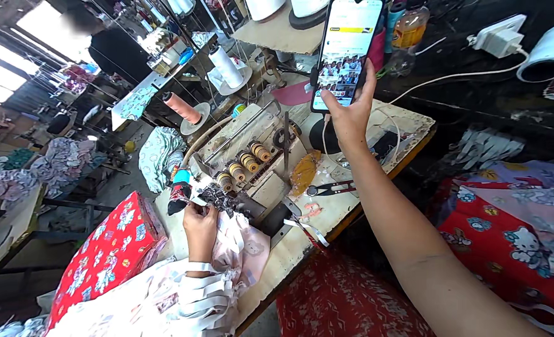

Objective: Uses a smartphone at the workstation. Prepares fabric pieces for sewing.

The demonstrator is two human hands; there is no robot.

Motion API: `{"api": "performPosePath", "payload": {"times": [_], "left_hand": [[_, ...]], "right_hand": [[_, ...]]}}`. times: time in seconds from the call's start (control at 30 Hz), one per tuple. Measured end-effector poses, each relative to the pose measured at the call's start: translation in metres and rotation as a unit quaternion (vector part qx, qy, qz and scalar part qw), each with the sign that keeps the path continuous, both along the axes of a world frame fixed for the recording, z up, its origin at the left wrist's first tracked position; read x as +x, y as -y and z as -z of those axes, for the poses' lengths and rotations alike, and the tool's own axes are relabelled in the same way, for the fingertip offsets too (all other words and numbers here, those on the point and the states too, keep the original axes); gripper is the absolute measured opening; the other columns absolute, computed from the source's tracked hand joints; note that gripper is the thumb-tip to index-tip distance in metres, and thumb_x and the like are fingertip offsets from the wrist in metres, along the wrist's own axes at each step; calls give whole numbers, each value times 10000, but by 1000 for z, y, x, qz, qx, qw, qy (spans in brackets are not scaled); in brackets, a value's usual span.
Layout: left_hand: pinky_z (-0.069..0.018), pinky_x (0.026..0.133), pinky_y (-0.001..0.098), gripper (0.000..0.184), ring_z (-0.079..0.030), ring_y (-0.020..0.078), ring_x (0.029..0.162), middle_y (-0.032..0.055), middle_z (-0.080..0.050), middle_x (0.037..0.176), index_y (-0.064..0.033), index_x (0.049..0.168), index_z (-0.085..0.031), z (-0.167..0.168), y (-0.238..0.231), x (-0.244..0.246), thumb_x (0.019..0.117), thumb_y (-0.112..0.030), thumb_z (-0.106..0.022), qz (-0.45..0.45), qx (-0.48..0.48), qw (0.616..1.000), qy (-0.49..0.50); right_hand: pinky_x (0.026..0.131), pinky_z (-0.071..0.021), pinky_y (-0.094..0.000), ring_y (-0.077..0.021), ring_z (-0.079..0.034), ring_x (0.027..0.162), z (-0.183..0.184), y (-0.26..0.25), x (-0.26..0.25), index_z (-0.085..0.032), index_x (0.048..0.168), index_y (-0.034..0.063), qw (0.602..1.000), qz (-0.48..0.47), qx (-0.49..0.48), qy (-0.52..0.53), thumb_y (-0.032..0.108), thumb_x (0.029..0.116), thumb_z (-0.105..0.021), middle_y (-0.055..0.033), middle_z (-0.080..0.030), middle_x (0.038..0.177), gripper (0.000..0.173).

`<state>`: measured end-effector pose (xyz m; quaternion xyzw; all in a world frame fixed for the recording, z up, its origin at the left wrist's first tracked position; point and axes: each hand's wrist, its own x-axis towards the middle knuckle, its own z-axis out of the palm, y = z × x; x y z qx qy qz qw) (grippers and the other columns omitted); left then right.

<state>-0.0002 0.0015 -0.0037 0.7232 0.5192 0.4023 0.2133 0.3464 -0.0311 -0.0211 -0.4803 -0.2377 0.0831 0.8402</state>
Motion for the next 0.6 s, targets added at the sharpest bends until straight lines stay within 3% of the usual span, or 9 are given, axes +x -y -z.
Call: {"api": "performPosePath", "payload": {"times": [0.1,0.2,0.3,0.4,0.5,0.6], "left_hand": [[-485,813,155,433,-597,-21,895,113,-659,1038,116,1259,-532,-2,1,0,868,-5,-673,-13,-5,1000,-16],[-484,807,153,419,-594,-20,885,112,-653,1030,114,1251,-535,-2,1,1,874,-10,-671,-17,-7,1000,-19],[-483,820,144,428,-598,-26,897,119,-655,1048,119,1263,-526,-3,2,2,873,7,-664,-16,-11,1000,-14],[-480,812,141,437,-594,-28,893,118,-651,1053,124,1272,-520,-2,1,2,874,9,-661,-18,-11,1000,-11],[-483,811,134,442,-598,-33,895,116,-653,1045,124,1270,-515,-2,1,2,868,10,-662,-16,-10,1000,-4],[-486,820,132,442,-602,-37,901,114,-654,1050,125,1271,-513,-2,1,2,872,12,-666,-14,-15,1000,-4]], "right_hand": [[916,-577,-311,-187,-609,1224,-1,3,0,-198,1610,53,1000,-10,-1,-4,188,864,-762,-175,-487,1466,945],[1002,-528,-308,-175,-566,1281,-2,5,1,-199,1606,36,1000,-23,5,-5,216,933,-662,-183,-455,1496,837],[1016,-508,-286,-144,-563,1274,-3,7,2,-213,1602,28,1000,-27,-1,-6,241,1004,-571,-170,-458,1498,729],[889,-564,-270,-115,-627,1141,-5,9,3,-256,1589,53,999,-25,-8,-19,282,1041,-529,-138,-495,1440,654],[922,-551,-272,-117,-620,1157,-8,12,4,-337,1538,40,999,-16,-30,-21,315,1026,-562,-131,-517,1402,624],[840,-553,-255,-83,-649,1010,-15,13,10,-461,1407,30,998,10,-60,-24,369,1002,-614,-81,-601,1210,551]]}}
